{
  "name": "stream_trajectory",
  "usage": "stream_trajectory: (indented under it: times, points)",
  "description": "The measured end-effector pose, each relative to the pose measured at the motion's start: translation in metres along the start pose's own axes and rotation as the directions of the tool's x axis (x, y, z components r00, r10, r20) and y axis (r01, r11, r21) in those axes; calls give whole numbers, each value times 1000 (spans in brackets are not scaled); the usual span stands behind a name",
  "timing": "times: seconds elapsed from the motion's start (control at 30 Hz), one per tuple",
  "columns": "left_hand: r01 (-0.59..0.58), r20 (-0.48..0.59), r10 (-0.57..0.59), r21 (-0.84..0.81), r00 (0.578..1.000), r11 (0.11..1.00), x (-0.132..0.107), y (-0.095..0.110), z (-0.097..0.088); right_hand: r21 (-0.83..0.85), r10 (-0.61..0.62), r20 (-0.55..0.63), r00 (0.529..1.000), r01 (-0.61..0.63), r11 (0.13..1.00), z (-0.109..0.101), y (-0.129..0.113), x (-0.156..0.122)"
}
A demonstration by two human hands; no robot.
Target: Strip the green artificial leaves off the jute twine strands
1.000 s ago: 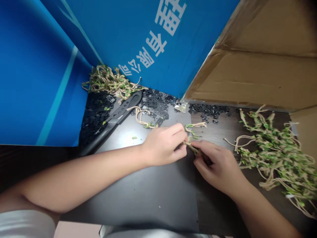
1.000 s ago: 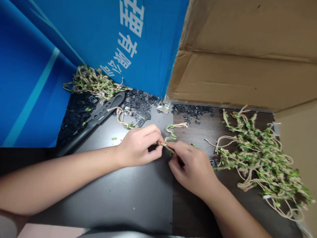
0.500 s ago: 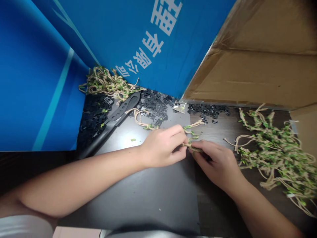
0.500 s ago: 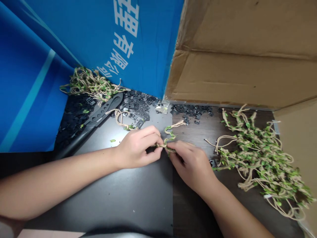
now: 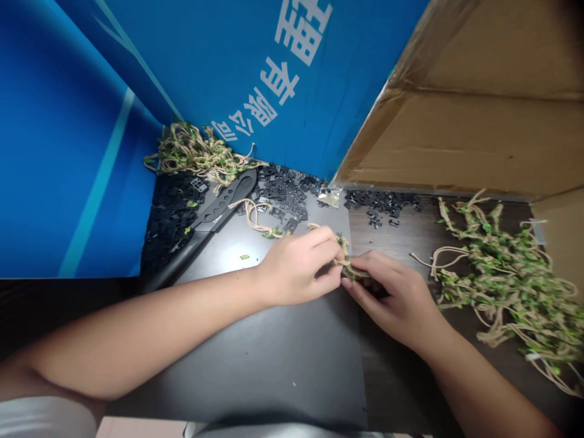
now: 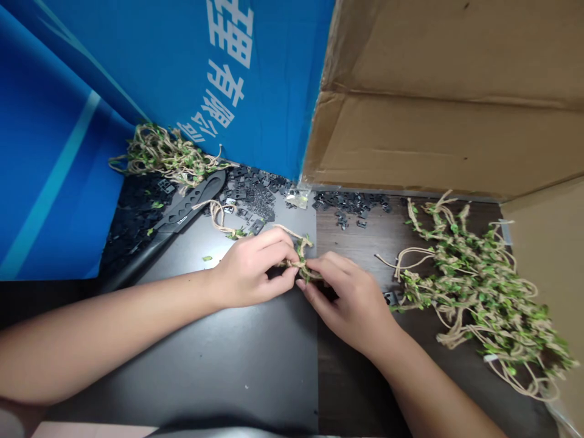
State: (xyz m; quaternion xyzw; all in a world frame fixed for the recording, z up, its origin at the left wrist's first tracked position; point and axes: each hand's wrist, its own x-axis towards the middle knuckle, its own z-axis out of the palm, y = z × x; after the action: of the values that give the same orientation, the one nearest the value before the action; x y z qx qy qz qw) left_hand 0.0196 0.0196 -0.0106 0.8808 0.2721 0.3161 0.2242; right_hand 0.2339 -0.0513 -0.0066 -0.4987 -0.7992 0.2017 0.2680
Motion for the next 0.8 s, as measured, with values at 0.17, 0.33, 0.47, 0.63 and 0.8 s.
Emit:
stream_trajectory:
  times: [0.17, 0.33, 0.47, 0.63, 0.8]
  points:
    - [10, -2, -10, -12, 1000, 1000, 0, 1, -1, -42, -57, -80, 995, 53, 998, -2, 2, 3]
    - [78, -41, -80, -51, 996, 996, 1, 1, -1, -29, -63, -88, 994, 60, 998, -2, 3, 1]
    - [121, -60, -126, -73, 990, 990, 2, 0, -1, -7, -23, -4, 1000, 23, 1000, -2, 3, -1]
    - [117, -69, -122, -81, 990, 990, 2, 0, -2, 5, 13, 15, 1000, -13, 1000, -2, 1, 0]
    - [41, -24, -44, -86, 999, 995, 1, -1, -1, -87, -49, -79, 996, 42, 995, -2, 1, 3]
